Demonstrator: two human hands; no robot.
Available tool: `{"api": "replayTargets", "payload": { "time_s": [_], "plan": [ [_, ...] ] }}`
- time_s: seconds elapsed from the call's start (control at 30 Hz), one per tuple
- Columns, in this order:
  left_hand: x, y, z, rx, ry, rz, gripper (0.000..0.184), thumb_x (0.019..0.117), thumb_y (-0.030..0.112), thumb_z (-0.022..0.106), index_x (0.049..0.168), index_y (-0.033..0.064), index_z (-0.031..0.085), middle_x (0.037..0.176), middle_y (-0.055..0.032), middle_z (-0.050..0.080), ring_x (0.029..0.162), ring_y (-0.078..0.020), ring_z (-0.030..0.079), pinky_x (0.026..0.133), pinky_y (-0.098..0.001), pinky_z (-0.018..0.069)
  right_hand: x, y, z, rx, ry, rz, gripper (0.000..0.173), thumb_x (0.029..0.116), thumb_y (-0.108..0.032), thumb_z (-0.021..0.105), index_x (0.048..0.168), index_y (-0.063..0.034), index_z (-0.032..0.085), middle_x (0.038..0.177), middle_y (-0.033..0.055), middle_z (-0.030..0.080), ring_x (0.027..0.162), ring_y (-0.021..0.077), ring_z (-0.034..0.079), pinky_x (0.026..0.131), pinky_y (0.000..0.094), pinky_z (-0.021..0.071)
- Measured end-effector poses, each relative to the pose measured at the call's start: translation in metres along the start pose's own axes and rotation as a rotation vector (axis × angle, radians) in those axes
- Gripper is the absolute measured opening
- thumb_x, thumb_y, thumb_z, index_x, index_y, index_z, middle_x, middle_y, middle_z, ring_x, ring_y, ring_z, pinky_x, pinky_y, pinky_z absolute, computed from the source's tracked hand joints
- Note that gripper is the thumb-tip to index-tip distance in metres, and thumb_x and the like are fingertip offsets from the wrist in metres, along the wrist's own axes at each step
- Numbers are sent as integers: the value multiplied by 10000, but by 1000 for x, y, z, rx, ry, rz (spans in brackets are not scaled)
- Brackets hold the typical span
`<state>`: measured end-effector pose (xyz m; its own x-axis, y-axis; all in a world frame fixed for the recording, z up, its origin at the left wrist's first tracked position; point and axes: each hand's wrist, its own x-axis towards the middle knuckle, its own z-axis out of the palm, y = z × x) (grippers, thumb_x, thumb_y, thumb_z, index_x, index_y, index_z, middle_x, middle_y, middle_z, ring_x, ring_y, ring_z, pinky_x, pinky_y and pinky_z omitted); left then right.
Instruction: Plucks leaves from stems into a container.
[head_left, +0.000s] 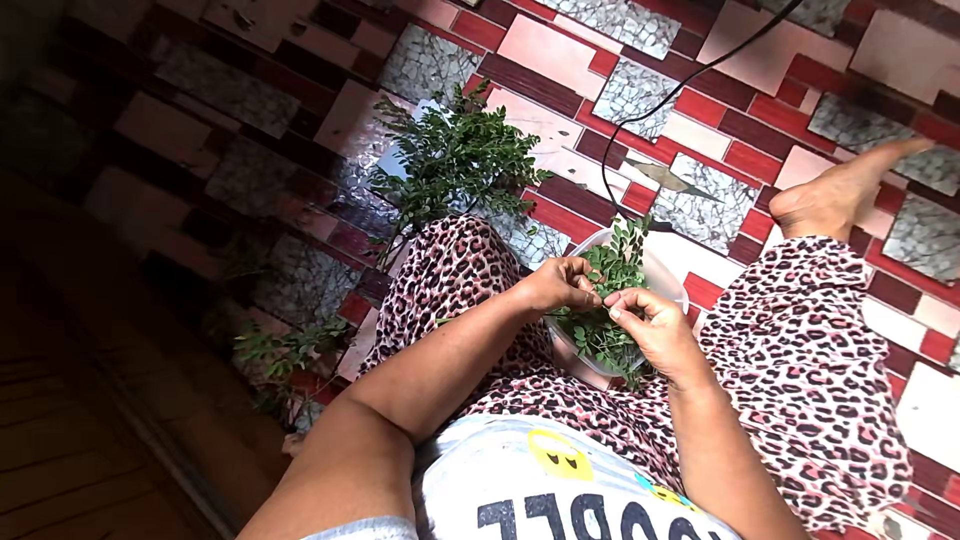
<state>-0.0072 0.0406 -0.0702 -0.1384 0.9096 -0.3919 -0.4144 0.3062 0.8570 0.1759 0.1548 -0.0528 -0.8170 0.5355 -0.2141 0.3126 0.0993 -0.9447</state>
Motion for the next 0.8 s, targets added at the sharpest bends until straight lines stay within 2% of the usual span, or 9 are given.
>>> {"api": "replayTargets", "payload": {
  "time_s": [0.23,0.3,0.37,0.43,0.53,0.63,0.7,0.8],
  "plan": [
    [2,-3,-1,-20,-21,4,257,882,-71,688,1102,-4,575,832,-35,665,736,-97,648,722,-273,568,-1,0,0,-140,-5,-59,127,880,-67,621,755,-85,635,1015,23,679,969,74,629,824,260,532],
    [1,-2,-2,-13,-2,12,292,882,-60,686,1152,-13,585,860,-36,673,734,-90,642,706,-263,558,-1,0,-2,-155,-15,-50,142,882,-76,609,743,-84,636,1015,24,685,978,72,630,832,261,528],
    [0,0,-2,-21,12,20,276,894,-58,675,1150,-13,583,859,-37,676,730,-92,647,708,-266,563,-1,0,-5,-167,0,-48,142,908,-110,614,780,-76,666,1026,26,689,992,71,635,854,265,534],
    [-4,2,2,-42,25,10,168,953,-35,635,1112,-6,592,856,-45,675,720,-96,662,709,-263,584,0,0,-5,-181,83,-103,145,935,-155,631,842,-67,700,1021,28,695,990,67,644,870,267,540],
    [-4,4,3,-73,34,-34,95,1033,38,553,1088,-8,615,872,-49,701,744,-108,687,726,-272,592,3,3,-3,-130,252,-300,109,942,-65,595,931,-24,696,1050,58,689,999,88,661,881,270,566],
    [-1,2,3,-66,36,-46,97,1052,56,522,1023,18,607,860,-40,713,747,-103,695,718,-261,588,6,3,0,-101,282,-458,185,953,12,545,1055,19,699,1145,98,704,1093,143,677,946,320,580],
    [0,0,2,-60,30,-41,96,1048,51,526,1023,18,613,860,-38,711,755,-109,694,730,-270,591,7,7,4,-125,283,-437,192,964,2,548,1077,6,704,1127,86,721,1083,140,688,956,332,582],
    [1,-2,2,-34,14,-34,89,1039,35,532,1040,16,619,845,-29,701,748,-103,688,741,-273,593,7,10,9,-125,289,-264,137,979,-59,586,1058,-31,695,1011,49,734,910,85,699,828,276,592]
  ]
}}
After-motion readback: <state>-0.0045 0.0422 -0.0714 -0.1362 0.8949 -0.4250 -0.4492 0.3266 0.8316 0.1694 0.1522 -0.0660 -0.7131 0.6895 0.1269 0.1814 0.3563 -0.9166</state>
